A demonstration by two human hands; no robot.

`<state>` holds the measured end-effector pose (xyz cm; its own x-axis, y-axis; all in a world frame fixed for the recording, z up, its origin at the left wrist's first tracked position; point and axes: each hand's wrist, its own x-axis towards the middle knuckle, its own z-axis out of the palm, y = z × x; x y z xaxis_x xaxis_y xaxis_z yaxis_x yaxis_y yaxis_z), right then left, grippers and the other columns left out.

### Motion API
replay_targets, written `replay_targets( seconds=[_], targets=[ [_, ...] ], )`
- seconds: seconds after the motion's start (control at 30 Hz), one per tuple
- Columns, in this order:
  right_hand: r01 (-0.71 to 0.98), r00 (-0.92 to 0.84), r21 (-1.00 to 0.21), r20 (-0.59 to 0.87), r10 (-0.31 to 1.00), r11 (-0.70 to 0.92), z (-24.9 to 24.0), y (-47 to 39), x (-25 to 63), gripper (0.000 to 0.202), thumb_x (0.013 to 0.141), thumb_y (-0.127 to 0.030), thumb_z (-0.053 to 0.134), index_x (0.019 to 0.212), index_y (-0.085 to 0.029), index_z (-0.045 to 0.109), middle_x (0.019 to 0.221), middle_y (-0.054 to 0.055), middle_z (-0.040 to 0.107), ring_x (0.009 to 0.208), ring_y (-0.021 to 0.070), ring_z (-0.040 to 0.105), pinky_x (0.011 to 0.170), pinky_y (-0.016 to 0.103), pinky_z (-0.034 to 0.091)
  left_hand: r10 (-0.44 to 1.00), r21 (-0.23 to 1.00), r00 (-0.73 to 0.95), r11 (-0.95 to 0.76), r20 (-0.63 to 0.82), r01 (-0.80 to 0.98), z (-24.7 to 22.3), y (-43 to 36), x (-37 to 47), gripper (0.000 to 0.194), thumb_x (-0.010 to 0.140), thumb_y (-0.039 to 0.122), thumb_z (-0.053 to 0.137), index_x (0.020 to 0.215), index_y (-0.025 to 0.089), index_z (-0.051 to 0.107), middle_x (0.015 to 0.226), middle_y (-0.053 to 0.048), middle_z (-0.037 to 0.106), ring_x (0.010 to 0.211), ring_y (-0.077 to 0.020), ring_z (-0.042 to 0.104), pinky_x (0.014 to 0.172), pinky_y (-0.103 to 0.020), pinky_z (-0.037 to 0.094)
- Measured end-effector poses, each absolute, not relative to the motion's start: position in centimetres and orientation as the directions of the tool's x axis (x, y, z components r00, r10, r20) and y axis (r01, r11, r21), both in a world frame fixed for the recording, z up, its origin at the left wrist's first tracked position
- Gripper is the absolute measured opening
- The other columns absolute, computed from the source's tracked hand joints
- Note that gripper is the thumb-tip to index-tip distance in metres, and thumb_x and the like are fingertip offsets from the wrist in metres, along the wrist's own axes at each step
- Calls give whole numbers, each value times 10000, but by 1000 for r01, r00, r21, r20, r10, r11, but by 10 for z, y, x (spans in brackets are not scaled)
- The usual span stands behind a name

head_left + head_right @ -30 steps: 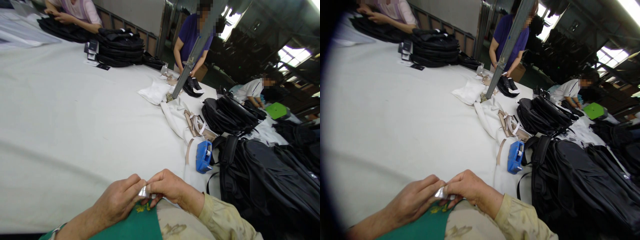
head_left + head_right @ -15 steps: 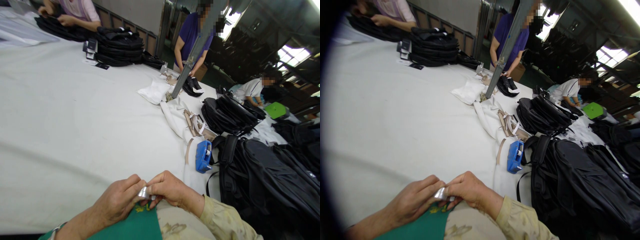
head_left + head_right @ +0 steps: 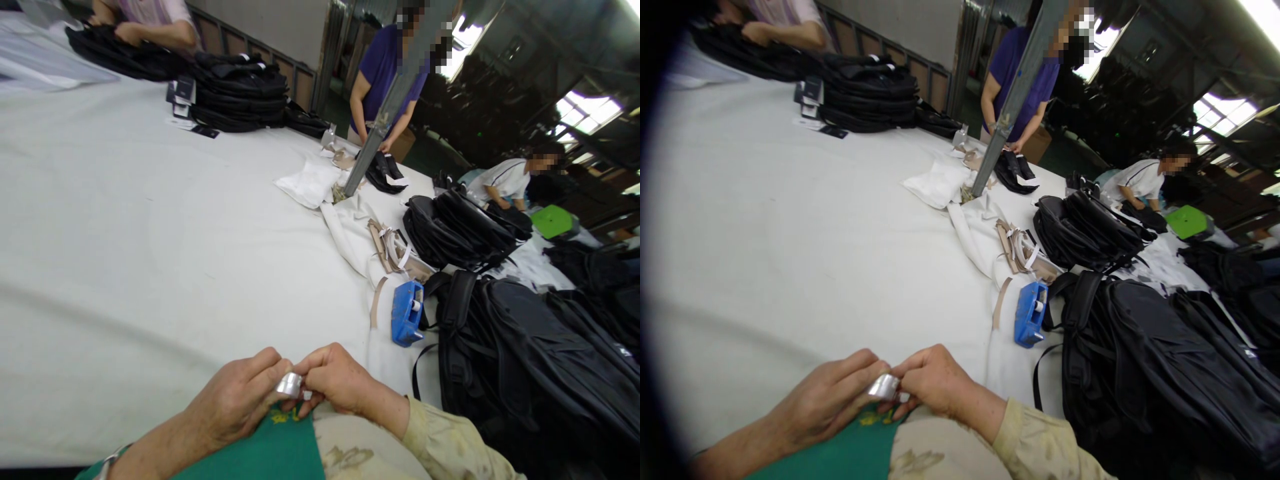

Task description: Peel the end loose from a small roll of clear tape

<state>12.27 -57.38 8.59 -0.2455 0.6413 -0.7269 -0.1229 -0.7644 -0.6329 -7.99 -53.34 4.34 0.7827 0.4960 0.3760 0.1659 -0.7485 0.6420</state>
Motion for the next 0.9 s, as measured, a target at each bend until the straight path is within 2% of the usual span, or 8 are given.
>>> replay_targets(
  seconds=[0.17, 0.5, 0.6, 0.7, 0.77, 0.9],
  targets=[
    [-171, -320, -644, -679, 661, -745, 97, -571, 126, 329, 589, -369, 711, 720, -67, 717, 682, 83, 684, 667, 185, 673, 553, 255, 543, 488, 625, 770, -766, 412, 151, 49, -532, -77, 172, 1004, 225, 430, 1128, 194, 545, 787, -7, 523, 596, -127, 525, 517, -217, 414],
    [-84, -211, -623, -751, 625, -777, 89, -571, 118, 231, 560, -215, 601, 708, -88, 724, 623, 61, 677, 603, 170, 669, 521, 239, 532, 497, 638, 778, -752, 383, 166, 45, -534, -79, 144, 1004, 215, 435, 1065, 180, 561, 800, -14, 520, 612, -132, 535, 535, -230, 422],
    [-41, -210, -671, -719, 663, -740, 91, -572, 121, 303, 607, -229, 622, 833, -84, 763, 689, 71, 702, 642, 171, 683, 538, 238, 540, 509, 616, 765, -765, 395, 191, 46, -534, -80, 162, 1004, 203, 421, 1092, 176, 555, 805, -15, 516, 605, -134, 534, 533, -236, 427],
    [83, -57, -749, -662, 747, -658, 96, -571, 127, 421, 682, -304, 697, 1042, -95, 753, 796, 79, 726, 618, 152, 658, 510, 240, 530, 532, 529, 726, -804, 436, 272, 51, -533, -80, 212, 1001, 178, 401, 1164, 152, 535, 829, -29, 532, 608, -143, 552, 543, -249, 446],
    [134, -13, -774, -625, 780, -618, 98, -571, 129, 468, 716, -361, 725, 1103, -99, 735, 840, 82, 727, 611, 139, 637, 518, 248, 536, 527, 470, 721, -826, 450, 311, 56, -532, -79, 208, 1003, 171, 396, 1159, 149, 531, 826, -31, 537, 600, -146, 555, 534, -255, 445],
    [71, -184, -796, -602, 777, -601, 97, -570, 128, 416, 738, -408, 744, 1028, -112, 769, 840, 76, 731, 672, 137, 640, 622, 263, 555, 496, 428, 740, -850, 455, 307, 61, -532, -77, 159, 1001, 166, 402, 1092, 166, 533, 788, -18, 523, 578, -150, 541, 507, -262, 427]
  ],
)
